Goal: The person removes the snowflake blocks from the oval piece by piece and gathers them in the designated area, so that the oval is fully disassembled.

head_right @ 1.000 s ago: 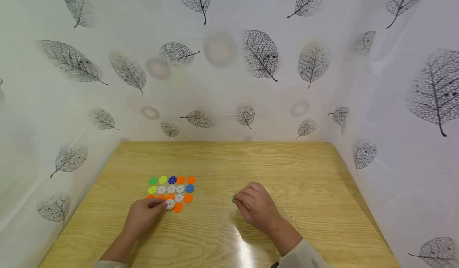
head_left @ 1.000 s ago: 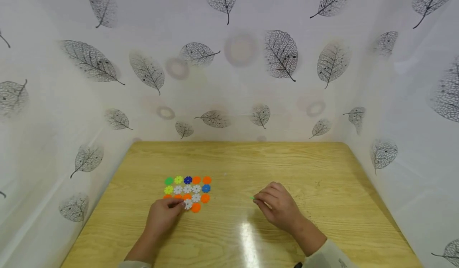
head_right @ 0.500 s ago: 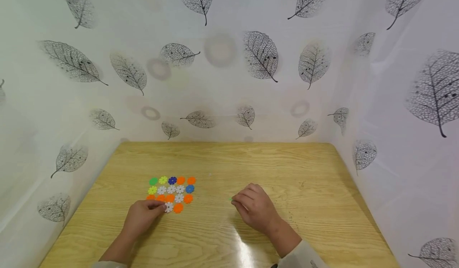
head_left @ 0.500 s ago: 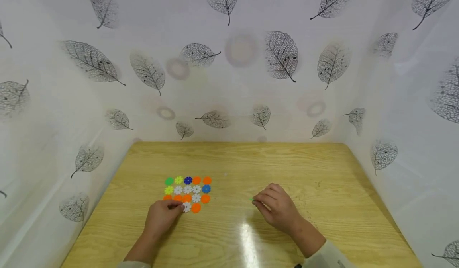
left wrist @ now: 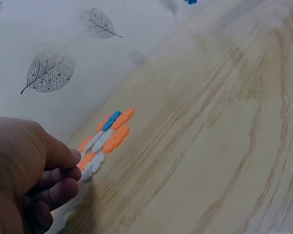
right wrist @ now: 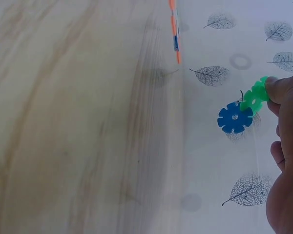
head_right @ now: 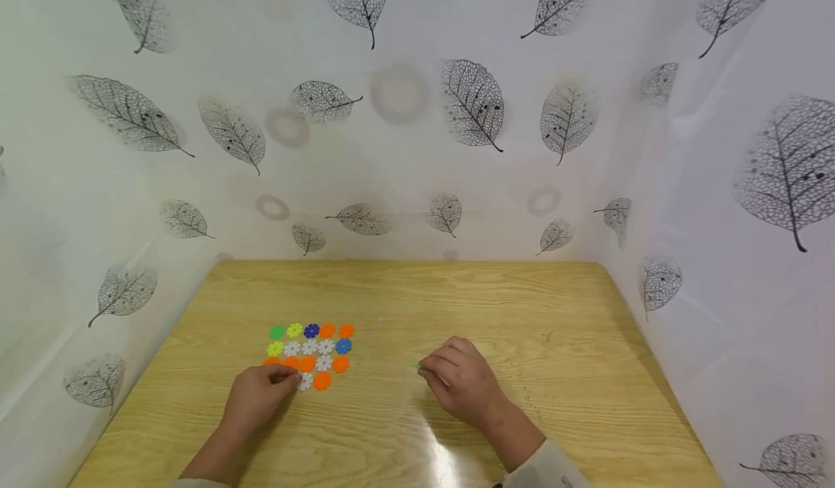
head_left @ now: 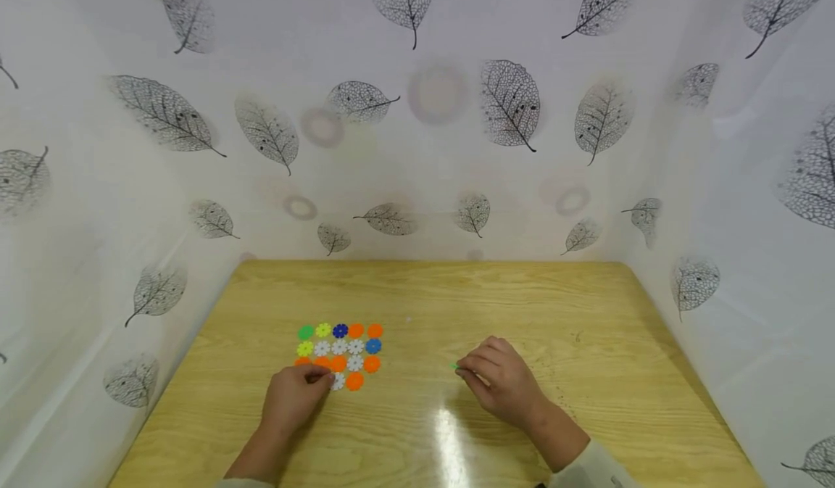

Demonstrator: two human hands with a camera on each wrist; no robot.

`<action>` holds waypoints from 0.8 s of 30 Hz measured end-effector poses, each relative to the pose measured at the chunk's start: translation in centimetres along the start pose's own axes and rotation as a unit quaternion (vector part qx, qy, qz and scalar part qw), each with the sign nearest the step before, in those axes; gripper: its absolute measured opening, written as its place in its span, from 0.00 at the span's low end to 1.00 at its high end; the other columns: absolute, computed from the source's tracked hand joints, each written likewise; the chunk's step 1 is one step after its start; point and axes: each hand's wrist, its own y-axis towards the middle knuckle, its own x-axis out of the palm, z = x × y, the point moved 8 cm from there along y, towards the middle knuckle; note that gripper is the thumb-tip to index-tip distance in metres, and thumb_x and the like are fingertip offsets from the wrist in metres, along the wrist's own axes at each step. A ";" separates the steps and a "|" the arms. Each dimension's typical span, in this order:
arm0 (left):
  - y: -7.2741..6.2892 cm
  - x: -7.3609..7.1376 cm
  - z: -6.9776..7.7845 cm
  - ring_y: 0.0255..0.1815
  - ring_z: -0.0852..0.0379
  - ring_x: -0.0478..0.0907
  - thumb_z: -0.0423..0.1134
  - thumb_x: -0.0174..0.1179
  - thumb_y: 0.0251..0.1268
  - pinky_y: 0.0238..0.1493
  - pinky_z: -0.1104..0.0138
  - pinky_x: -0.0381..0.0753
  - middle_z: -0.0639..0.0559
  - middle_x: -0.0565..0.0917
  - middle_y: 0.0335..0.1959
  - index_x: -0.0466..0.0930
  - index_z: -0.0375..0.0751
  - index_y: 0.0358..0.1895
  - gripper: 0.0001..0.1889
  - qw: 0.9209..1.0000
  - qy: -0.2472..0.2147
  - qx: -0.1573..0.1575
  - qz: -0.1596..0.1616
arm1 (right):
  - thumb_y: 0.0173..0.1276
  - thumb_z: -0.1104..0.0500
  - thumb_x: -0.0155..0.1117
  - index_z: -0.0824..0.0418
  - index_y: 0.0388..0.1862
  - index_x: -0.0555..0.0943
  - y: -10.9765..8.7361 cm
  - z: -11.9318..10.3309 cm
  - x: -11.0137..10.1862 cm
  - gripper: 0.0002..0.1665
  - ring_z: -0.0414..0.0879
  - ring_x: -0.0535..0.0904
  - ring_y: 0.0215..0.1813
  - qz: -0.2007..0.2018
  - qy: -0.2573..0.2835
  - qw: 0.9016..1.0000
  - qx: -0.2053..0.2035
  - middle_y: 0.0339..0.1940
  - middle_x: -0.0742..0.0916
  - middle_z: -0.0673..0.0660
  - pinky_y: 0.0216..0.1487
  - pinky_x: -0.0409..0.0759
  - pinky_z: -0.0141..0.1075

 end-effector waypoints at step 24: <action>-1.4 4.1 9.3 0.31 0.65 0.83 0.37 0.73 0.65 0.33 0.69 0.82 0.63 0.88 0.32 0.91 0.43 0.41 0.04 0.970 -0.164 0.176 -0.024 | 0.75 0.61 0.66 0.63 0.43 0.89 0.4 -0.9 0.6 0.08 0.43 0.82 0.39 -0.011 0.006 1.000 -0.017 0.37 0.89 0.51 0.43 0.79 0.35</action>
